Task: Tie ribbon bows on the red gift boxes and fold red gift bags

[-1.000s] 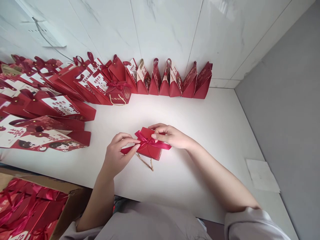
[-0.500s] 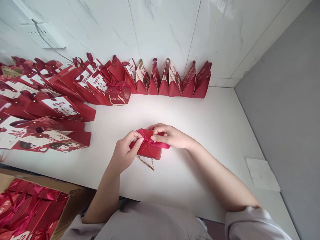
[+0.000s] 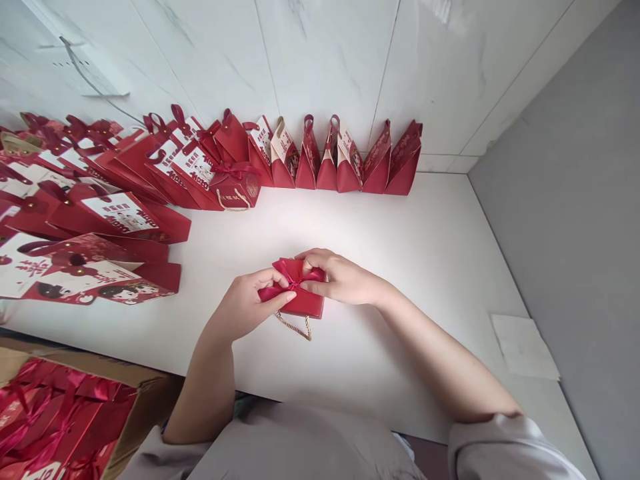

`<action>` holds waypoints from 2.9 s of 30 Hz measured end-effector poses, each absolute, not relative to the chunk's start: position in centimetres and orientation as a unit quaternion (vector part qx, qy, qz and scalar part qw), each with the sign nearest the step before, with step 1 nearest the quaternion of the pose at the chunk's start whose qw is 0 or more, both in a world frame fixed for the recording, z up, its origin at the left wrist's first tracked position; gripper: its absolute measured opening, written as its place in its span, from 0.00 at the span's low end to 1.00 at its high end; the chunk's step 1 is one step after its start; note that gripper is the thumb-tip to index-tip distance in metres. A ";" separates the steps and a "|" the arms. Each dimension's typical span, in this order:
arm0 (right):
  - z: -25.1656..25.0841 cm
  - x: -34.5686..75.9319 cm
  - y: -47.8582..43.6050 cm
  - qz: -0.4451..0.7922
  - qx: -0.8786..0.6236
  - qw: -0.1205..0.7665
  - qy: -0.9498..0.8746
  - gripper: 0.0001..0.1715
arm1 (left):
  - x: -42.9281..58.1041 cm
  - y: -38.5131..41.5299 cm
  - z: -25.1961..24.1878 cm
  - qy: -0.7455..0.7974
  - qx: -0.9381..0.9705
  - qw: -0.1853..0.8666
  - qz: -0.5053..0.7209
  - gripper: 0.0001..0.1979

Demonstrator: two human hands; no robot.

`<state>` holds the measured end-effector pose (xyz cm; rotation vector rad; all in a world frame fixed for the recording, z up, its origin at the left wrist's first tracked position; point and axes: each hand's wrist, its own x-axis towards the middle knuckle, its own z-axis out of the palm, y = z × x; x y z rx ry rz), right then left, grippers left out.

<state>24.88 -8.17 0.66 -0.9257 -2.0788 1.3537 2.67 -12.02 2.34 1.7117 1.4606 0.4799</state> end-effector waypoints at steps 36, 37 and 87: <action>-0.4 24.1 -8.2 0.518 -0.349 0.287 -0.726 0.12 | 2.8 -12.0 1.6 0.558 0.645 0.468 0.229 0.12; -0.3 24.0 -8.3 0.523 -0.350 0.292 -0.720 0.12 | 2.8 -12.0 1.7 0.556 0.644 0.473 0.228 0.12; 0.3 25.8 -7.3 0.561 -0.353 0.316 -0.679 0.15 | 1.1 -7.5 5.2 0.404 0.825 0.360 0.160 0.14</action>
